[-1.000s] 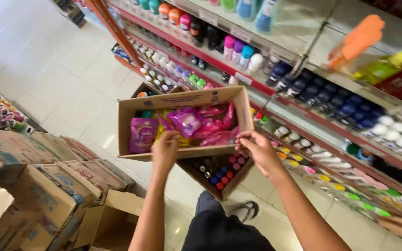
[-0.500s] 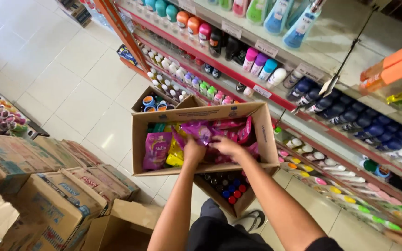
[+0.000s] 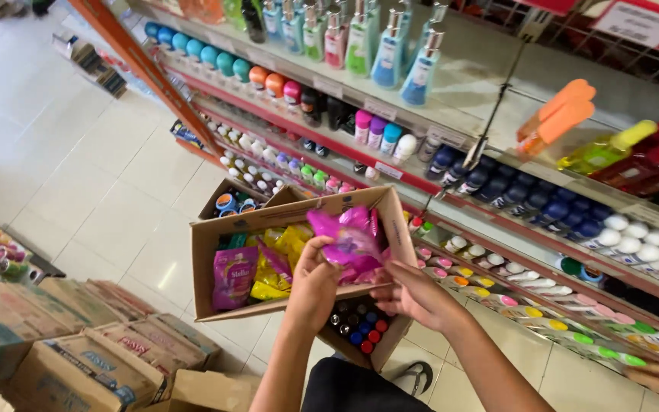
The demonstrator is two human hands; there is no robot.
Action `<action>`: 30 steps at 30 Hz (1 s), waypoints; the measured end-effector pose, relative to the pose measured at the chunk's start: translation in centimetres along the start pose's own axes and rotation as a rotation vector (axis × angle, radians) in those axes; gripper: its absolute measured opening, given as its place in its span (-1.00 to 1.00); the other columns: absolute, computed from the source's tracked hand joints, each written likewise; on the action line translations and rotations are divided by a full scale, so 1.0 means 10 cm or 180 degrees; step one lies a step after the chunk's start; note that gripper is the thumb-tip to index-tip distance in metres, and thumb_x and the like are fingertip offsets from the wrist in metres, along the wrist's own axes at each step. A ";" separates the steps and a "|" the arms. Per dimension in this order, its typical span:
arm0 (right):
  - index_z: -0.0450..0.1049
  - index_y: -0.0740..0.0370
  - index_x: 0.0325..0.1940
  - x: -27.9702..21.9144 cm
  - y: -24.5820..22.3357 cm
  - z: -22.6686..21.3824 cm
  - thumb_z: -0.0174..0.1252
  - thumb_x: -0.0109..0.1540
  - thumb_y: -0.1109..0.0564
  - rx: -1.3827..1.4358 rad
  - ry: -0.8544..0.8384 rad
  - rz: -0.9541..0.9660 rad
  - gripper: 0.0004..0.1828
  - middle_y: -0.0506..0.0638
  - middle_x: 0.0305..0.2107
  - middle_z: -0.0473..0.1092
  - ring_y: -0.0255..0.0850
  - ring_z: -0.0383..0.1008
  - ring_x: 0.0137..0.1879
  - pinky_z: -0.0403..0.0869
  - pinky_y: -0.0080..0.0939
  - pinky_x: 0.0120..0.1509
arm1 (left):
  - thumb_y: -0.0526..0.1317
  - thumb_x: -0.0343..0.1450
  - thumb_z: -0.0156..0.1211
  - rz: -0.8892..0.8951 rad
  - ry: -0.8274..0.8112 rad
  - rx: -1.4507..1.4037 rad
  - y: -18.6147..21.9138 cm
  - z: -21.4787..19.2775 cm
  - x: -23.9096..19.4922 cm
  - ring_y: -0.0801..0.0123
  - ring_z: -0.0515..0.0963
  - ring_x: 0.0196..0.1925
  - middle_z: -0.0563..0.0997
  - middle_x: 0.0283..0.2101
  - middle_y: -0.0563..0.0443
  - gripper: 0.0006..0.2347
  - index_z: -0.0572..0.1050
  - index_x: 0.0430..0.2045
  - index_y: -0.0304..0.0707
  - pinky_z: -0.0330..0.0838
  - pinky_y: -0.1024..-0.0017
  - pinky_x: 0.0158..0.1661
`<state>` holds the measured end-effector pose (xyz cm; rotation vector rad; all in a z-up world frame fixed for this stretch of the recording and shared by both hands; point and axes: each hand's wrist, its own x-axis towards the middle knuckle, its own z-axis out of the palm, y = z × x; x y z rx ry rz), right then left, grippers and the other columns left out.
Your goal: Stocking and organizing air freshener packets on display hooks in a store.
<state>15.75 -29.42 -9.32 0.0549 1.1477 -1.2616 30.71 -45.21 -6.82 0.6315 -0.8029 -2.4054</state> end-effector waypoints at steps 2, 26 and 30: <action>0.46 0.19 -0.11 -0.30 -0.01 -0.18 0.07 0.31 -0.14 0.0210 0.0089 -0.0183 -0.66 0.03 -0.30 0.51 -0.18 0.57 -0.16 0.57 -0.13 -0.08 | -0.54 0.36 -0.01 0.0026 -0.0337 -0.0252 -0.03 0.28 -0.05 0.36 0.58 -0.08 0.57 -0.11 -0.02 -0.69 0.40 -0.04 -0.26 0.50 0.38 -0.03; 0.41 0.28 -0.25 -2.24 1.39 -1.98 0.02 0.35 0.25 0.0449 0.2144 -0.3550 -0.90 -0.10 -0.35 0.33 -0.34 0.32 -0.24 0.37 -0.27 -0.09 | -0.53 0.35 0.04 0.0250 -0.2848 0.2743 -1.78 1.73 -0.83 0.32 0.58 -0.12 0.57 -0.21 0.06 -0.78 0.57 -0.31 -0.21 0.47 0.38 -0.04; 0.40 0.31 -0.31 -2.32 1.55 -1.93 0.08 0.43 0.20 0.1615 0.1917 -0.2447 -0.77 -0.07 -0.45 0.27 -0.31 0.21 -0.33 0.27 -0.25 -0.20 | -0.51 0.34 0.08 -0.2702 -0.0348 0.0867 -2.24 1.43 -0.89 0.33 0.47 -0.26 0.50 -0.31 0.03 -0.85 0.43 -0.42 -0.20 0.40 0.39 -0.14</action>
